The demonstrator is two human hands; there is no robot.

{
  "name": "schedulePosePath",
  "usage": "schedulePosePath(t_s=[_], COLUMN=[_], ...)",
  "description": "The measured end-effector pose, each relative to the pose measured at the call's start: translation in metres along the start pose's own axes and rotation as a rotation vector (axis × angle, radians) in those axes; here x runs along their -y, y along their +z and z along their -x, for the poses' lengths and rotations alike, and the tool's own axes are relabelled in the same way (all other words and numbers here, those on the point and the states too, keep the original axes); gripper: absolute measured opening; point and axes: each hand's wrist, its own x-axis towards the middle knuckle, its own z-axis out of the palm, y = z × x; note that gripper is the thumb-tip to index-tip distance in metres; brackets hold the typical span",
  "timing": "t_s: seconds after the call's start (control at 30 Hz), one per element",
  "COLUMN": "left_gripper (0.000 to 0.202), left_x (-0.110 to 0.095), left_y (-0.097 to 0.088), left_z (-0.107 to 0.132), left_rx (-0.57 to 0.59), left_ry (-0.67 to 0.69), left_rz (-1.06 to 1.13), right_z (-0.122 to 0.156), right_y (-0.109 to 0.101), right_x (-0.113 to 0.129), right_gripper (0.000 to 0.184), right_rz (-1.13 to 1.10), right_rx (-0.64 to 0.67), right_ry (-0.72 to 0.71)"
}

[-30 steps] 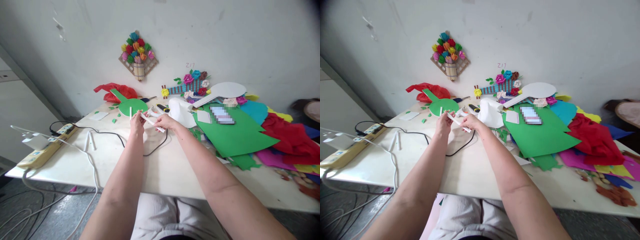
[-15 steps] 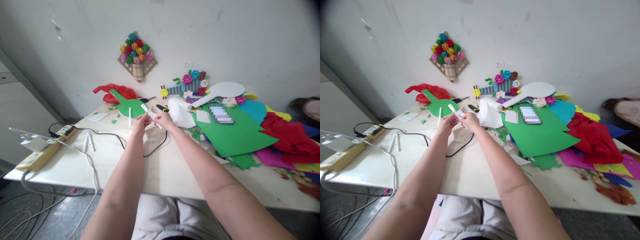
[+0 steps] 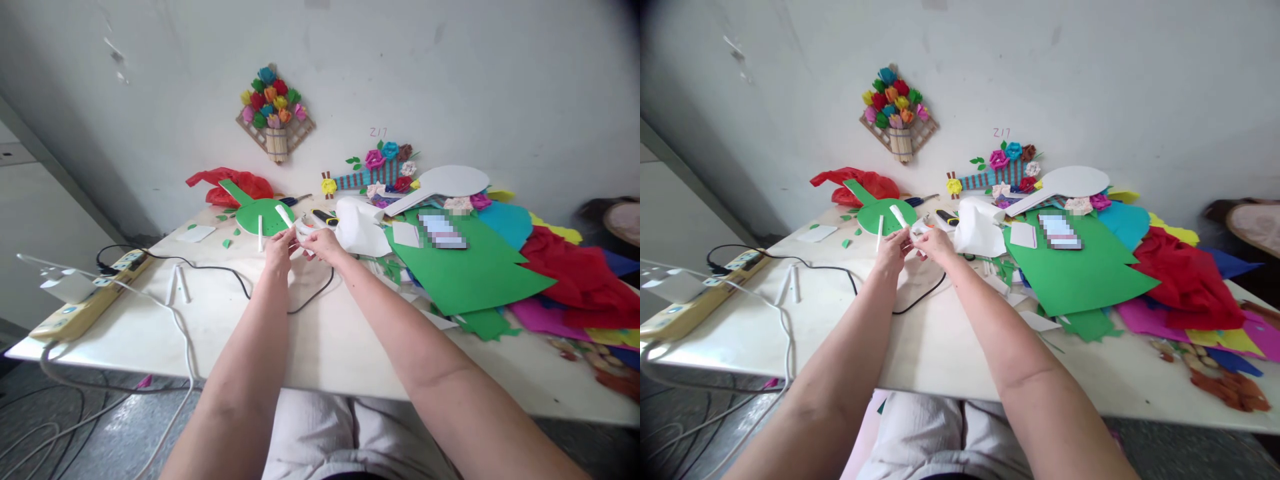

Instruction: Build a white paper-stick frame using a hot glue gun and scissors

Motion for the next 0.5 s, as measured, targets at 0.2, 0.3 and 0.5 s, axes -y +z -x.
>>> schedulePosePath(t_s=[0.2, 0.3, 0.5], left_gripper=[0.027, 0.026, 0.025], left_x=[-0.001, -0.004, -0.004], left_y=[-0.002, -0.003, -0.006], left_z=[-0.001, -0.002, -0.005], left_rx=[-0.063, -0.094, -0.138], left_ry=[0.022, 0.004, 0.004], left_rz=[0.061, 0.090, 0.106], right_z=[-0.008, -0.016, -0.032], right_y=[-0.003, -0.012, -0.008], right_x=[0.002, 0.003, 0.000], right_gripper=[0.034, 0.030, 0.026], right_rz=[0.094, 0.391, 0.849], right_rx=[-0.075, -0.269, -0.249], right_ry=[-0.072, -0.129, -0.205])
